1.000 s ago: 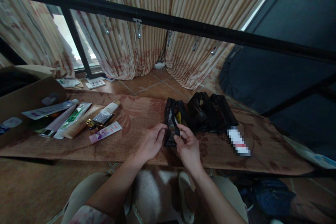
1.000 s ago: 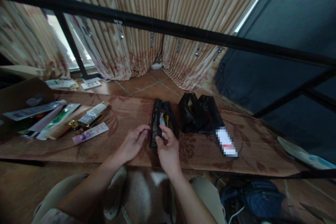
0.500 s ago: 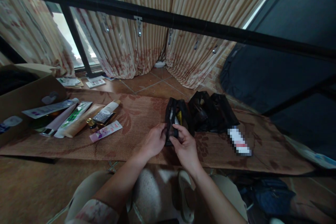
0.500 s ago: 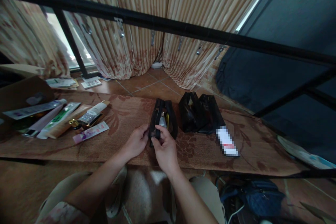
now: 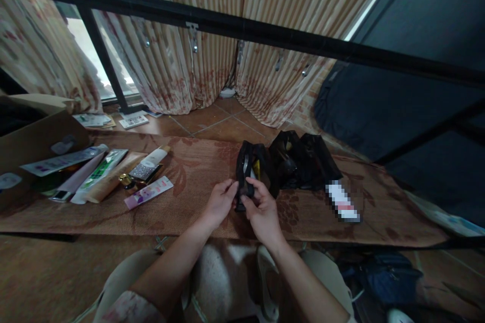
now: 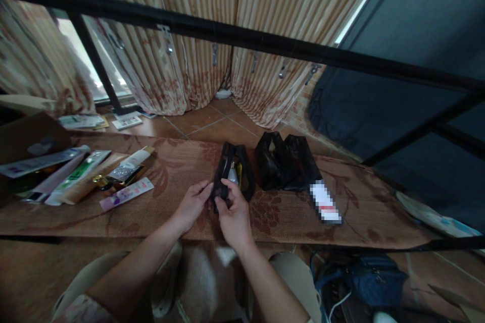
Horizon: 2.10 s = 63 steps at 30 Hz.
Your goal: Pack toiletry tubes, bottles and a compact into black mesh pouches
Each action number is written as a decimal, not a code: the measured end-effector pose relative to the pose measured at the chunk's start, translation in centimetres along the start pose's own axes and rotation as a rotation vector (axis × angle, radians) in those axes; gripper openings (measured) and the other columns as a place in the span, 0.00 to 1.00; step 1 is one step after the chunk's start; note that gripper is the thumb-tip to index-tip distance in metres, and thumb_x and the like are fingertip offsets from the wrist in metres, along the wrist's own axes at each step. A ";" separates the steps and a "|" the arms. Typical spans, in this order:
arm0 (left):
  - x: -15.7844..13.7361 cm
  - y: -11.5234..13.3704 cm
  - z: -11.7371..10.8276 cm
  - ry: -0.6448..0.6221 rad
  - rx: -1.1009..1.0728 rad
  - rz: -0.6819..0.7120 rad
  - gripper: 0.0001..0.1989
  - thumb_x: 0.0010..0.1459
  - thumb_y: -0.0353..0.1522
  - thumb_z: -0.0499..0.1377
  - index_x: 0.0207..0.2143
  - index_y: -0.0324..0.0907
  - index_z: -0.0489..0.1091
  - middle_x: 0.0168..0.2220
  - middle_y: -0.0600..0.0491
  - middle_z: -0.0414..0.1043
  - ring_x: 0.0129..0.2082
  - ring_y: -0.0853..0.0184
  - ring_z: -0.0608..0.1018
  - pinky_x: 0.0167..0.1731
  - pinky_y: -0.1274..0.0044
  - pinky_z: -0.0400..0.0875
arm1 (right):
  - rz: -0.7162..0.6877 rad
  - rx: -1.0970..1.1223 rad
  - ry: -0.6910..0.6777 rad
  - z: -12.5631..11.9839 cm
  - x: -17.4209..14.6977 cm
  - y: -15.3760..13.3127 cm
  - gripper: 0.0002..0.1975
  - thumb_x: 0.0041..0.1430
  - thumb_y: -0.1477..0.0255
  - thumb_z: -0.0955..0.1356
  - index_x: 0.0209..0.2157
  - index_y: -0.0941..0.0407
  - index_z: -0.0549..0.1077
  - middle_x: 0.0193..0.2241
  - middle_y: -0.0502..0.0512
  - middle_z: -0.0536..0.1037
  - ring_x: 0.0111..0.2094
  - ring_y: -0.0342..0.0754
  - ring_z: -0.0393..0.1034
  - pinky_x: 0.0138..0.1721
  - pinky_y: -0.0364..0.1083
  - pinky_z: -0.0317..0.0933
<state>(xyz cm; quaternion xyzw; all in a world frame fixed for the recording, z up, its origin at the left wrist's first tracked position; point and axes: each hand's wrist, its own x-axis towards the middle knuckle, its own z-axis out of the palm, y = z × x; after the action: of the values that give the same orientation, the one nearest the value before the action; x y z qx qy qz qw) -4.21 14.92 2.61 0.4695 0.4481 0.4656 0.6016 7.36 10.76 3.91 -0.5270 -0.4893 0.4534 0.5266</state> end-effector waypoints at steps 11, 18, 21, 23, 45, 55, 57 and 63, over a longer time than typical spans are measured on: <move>0.1 0.7 0.4 0.051 -0.038 -0.031 0.11 0.51 0.38 0.59 0.23 0.40 0.66 0.17 0.61 0.62 0.15 0.76 0.65 0.16 0.82 0.62 | -0.015 -0.010 0.017 0.4 0.0 -0.3 0.24 0.54 0.71 0.67 0.54 0.54 0.67 0.25 0.46 0.74 0.17 0.38 0.61 0.16 0.38 0.55; -0.2 0.7 0.4 0.074 -0.134 -0.200 0.19 0.51 0.47 0.61 0.28 0.38 0.69 0.18 0.59 0.65 0.15 0.75 0.67 0.19 0.80 0.68 | -0.001 0.066 0.062 0.4 0.5 -0.1 0.20 0.53 0.70 0.68 0.49 0.57 0.69 0.25 0.46 0.74 0.15 0.36 0.57 0.15 0.37 0.53; -0.3 1.0 0.1 0.014 -0.154 -0.234 0.23 0.49 0.49 0.63 0.29 0.36 0.71 0.18 0.57 0.66 0.16 0.74 0.68 0.19 0.80 0.69 | 0.008 0.077 0.068 0.4 0.6 0.0 0.18 0.53 0.71 0.68 0.48 0.57 0.70 0.23 0.45 0.73 0.14 0.35 0.55 0.14 0.37 0.52; -0.3 1.2 0.0 -0.014 -0.172 -0.241 0.23 0.48 0.49 0.64 0.29 0.36 0.71 0.19 0.56 0.67 0.16 0.75 0.68 0.19 0.80 0.68 | 0.009 0.067 0.066 0.5 0.7 0.1 0.18 0.54 0.72 0.67 0.48 0.57 0.70 0.22 0.44 0.72 0.14 0.36 0.56 0.14 0.37 0.52; 0.8 0.2 0.7 0.157 -0.213 -0.173 0.16 0.42 0.41 0.65 0.21 0.41 0.65 0.13 0.64 0.55 0.11 0.79 0.55 0.12 0.82 0.47 | 0.080 0.268 0.085 0.6 1.1 0.4 0.19 0.48 0.71 0.70 0.44 0.55 0.71 0.19 0.40 0.67 0.12 0.33 0.50 0.12 0.36 0.43; 1.0 -0.2 0.5 0.185 -0.202 -0.118 0.16 0.43 0.41 0.65 0.19 0.41 0.63 0.13 0.63 0.55 0.12 0.78 0.56 0.13 0.82 0.47 | 0.095 0.438 0.042 0.9 0.6 -0.1 0.19 0.47 0.71 0.72 0.44 0.54 0.73 0.21 0.40 0.66 0.13 0.32 0.47 0.13 0.36 0.40; 1.0 -0.3 0.5 0.183 -0.205 -0.107 0.16 0.43 0.41 0.64 0.19 0.41 0.63 0.14 0.63 0.56 0.12 0.78 0.56 0.13 0.82 0.48 | 0.116 0.461 0.015 0.8 0.7 -0.2 0.19 0.47 0.72 0.72 0.43 0.54 0.73 0.21 0.40 0.66 0.13 0.31 0.46 0.14 0.35 0.39; 1.0 -0.2 0.7 0.207 -0.187 -0.082 0.15 0.46 0.39 0.63 0.18 0.41 0.63 0.13 0.63 0.54 0.12 0.78 0.54 0.13 0.82 0.46 | 0.156 0.481 -0.027 0.3 0.9 -0.5 0.17 0.44 0.71 0.73 0.40 0.55 0.73 0.20 0.39 0.64 0.13 0.31 0.44 0.14 0.35 0.36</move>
<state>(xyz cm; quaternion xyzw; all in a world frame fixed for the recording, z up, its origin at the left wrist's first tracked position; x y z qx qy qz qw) -3.31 15.73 2.43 0.3423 0.4812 0.5265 0.6117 7.17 11.72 4.41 -0.4167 -0.3323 0.6029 0.5937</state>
